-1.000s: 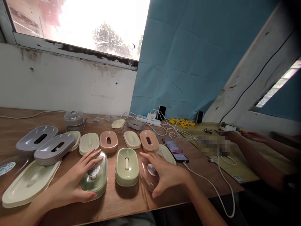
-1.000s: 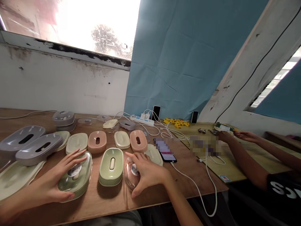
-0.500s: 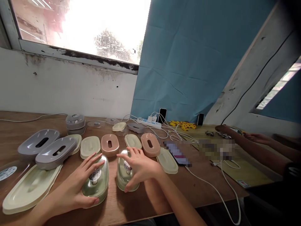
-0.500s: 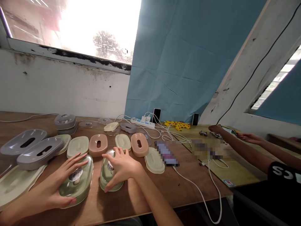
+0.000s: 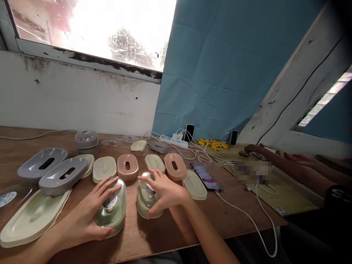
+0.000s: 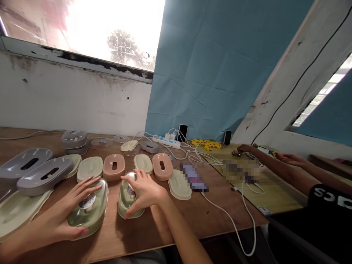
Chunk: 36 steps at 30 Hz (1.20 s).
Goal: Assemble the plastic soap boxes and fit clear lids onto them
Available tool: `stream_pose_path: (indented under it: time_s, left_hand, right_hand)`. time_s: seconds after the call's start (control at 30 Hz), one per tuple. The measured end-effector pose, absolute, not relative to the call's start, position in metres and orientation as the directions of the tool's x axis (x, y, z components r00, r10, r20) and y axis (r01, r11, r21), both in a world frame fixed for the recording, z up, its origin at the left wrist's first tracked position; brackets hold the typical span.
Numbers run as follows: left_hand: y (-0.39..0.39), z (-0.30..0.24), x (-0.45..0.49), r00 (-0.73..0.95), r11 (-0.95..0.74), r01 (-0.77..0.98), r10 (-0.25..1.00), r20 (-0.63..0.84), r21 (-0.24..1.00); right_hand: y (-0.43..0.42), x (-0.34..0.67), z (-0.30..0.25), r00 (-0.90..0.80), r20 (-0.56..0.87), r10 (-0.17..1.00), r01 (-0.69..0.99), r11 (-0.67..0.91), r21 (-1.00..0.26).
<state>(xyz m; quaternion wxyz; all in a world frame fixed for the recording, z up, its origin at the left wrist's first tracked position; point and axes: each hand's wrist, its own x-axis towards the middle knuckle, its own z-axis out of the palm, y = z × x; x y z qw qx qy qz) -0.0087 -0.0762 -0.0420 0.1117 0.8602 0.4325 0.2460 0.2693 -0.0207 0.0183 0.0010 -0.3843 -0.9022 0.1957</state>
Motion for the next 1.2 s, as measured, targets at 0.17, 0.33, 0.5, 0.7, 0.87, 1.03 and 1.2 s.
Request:
stream_pose_path:
  time_s: [0.17,0.33,0.5,0.7,0.87,1.03,1.2]
  left_hand:
    - [-0.077,-0.037,-0.01,0.533,-0.618,0.693,0.786,0.313,0.371]
    - [-0.076,-0.038,-0.01,0.53,-0.616,0.683,0.788,0.314,0.393]
    - [-0.077,-0.039,-0.009,0.519,-0.611,0.689,0.792,0.322,0.39]
    - [-0.077,-0.038,-0.009,0.512,-0.603,0.682,0.798,0.318,0.414]
    - [-0.077,-0.039,-0.008,0.516,-0.604,0.68,0.797,0.314,0.414]
    - [-0.077,-0.039,-0.008,0.514,-0.605,0.674,0.796,0.318,0.423]
    - [-0.076,-0.039,-0.009,0.521,-0.626,0.676,0.779,0.348,0.388]
  right_hand:
    - [-0.016,0.266,0.023,-0.706,-0.175,0.686,0.698,0.631,-0.338]
    - [-0.004,0.272,0.024,-0.722,-0.222,0.655,0.673,0.593,-0.441]
    - [-0.007,0.277,0.026,-0.726,-0.295,0.621,0.668,0.533,-0.52]
    - [-0.027,0.264,0.033,-0.666,-0.267,0.697,0.74,0.572,-0.353]
    - [-0.034,0.259,0.025,-0.652,-0.233,0.721,0.751,0.574,-0.326]
    - [-0.032,0.262,0.022,-0.666,-0.216,0.714,0.738,0.59,-0.328]
    - [-0.034,0.259,0.014,-0.664,-0.198,0.721,0.74,0.598,-0.308]
